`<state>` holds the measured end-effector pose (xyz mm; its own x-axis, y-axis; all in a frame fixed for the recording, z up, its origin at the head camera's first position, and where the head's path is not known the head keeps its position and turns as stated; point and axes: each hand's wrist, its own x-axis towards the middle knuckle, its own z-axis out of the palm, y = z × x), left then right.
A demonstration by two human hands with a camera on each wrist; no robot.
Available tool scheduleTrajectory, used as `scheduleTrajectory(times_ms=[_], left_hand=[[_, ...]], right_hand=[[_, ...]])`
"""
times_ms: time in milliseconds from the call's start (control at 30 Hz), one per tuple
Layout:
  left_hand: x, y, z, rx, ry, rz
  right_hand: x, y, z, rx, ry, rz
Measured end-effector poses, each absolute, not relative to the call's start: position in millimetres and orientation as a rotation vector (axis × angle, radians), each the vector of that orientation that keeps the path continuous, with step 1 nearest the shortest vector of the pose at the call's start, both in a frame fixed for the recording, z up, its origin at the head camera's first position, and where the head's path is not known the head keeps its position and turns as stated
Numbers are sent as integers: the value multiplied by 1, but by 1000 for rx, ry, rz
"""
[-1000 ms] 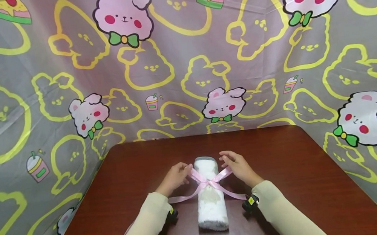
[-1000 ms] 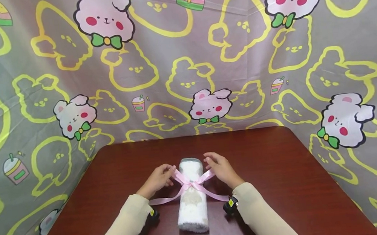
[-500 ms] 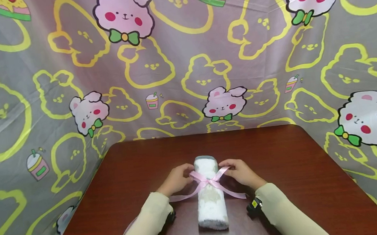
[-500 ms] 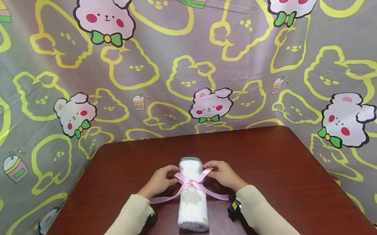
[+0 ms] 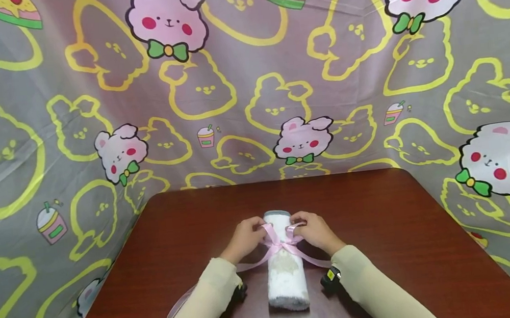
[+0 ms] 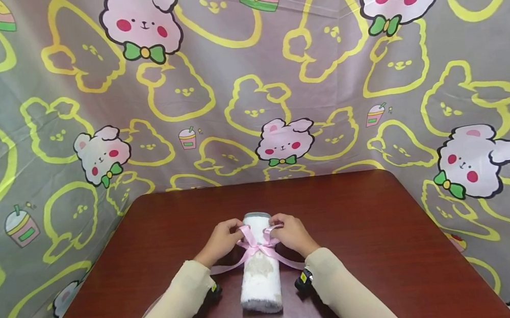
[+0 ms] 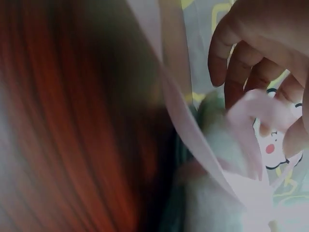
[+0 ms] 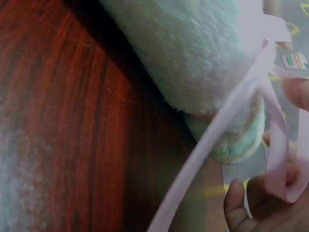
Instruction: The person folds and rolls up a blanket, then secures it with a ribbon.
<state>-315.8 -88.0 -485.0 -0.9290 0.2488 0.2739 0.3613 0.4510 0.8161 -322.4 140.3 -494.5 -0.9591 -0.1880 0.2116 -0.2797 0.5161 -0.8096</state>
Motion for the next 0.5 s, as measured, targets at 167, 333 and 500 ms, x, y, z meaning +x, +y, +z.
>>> scheduleTrajectory(times_ms=[167, 333, 500], left_hand=[[-315, -81, -484, -487, -2642, -1397], [-312, -92, -487, -515, -2658, -1480], [-304, -111, -489, -550, -2645, -1592]], right_hand=[[-323, 135, -494, 422, -2691, 1518], [-323, 145, -497, 512, -2567, 1828], [-320, 164, -502, 549, -2546, 1918]])
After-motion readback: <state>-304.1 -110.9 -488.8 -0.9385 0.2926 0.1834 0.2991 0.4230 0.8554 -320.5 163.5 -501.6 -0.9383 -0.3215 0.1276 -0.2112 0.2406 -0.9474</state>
